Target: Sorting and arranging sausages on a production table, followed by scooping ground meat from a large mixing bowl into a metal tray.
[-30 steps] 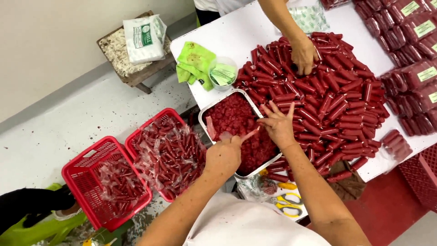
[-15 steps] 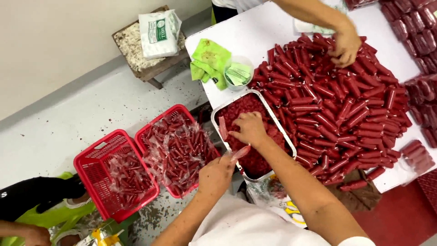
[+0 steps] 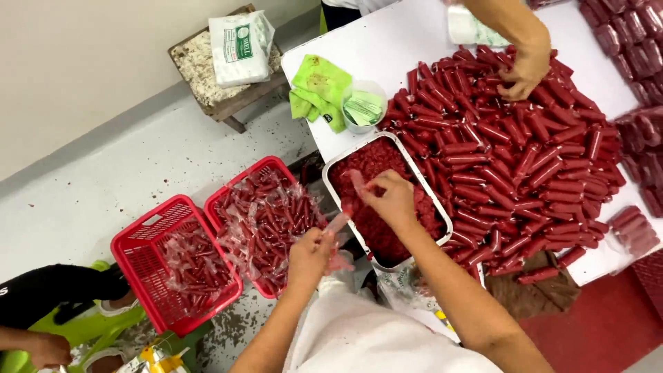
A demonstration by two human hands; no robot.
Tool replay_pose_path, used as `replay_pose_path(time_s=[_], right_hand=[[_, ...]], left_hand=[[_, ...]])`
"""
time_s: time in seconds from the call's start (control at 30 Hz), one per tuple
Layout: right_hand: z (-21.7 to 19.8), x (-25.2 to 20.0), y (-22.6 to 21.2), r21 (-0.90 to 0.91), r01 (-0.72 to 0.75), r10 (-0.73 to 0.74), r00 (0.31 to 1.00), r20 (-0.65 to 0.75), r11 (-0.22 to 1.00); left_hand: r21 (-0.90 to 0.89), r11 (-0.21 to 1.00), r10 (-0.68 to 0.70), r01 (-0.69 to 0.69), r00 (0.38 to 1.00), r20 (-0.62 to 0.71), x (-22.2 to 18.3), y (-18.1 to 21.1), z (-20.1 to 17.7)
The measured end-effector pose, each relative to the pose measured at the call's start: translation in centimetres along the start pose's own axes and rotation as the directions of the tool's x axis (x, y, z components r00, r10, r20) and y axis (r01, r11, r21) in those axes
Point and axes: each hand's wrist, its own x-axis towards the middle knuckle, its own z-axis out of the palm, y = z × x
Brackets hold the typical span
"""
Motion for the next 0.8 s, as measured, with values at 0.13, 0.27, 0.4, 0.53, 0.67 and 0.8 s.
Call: replay_pose_path(time_s=[0.13,0.27,0.4,0.53,0.67,0.8], right_hand=[[-3.7,-4.0,-1.7,0.179,0.008,-0.005,1.000,-0.017,0.984],[-4.0,-8.8,-4.3,0.113,0.221,-0.221,0.975,-0.019,0.969],[-3.3,-11.7,-3.5,0.080,0.289,-0.288,0.957,-0.017,0.954],[-6.6,-14.0,-3.2,0.134,0.284,-0.275,0.958,-0.081,0.949],[-9.5,-17.1,-2.1,0.466,0.067,-0.025,0.995,-0.097,0.882],[-13.2,-20.5,-4.1,0.772,-0.016,0.094,0.994,-0.057,0.636]], left_hand=[[-0.250,0.967,-0.053,0.053,0.999,0.005,6.2,-7.7,4.5],[-0.308,0.948,-0.049,0.083,0.992,0.118,5.6,-4.9,5.6],[-0.266,0.963,0.000,0.029,0.994,0.108,5.0,-3.4,7.4],[-0.319,0.947,0.008,0.031,0.993,0.119,4.6,-4.9,8.4],[-0.417,0.909,0.057,-0.007,0.993,0.108,5.5,-7.8,8.1],[-0.423,0.906,0.141,-0.039,0.966,0.215,4.3,-5.7,8.8]])
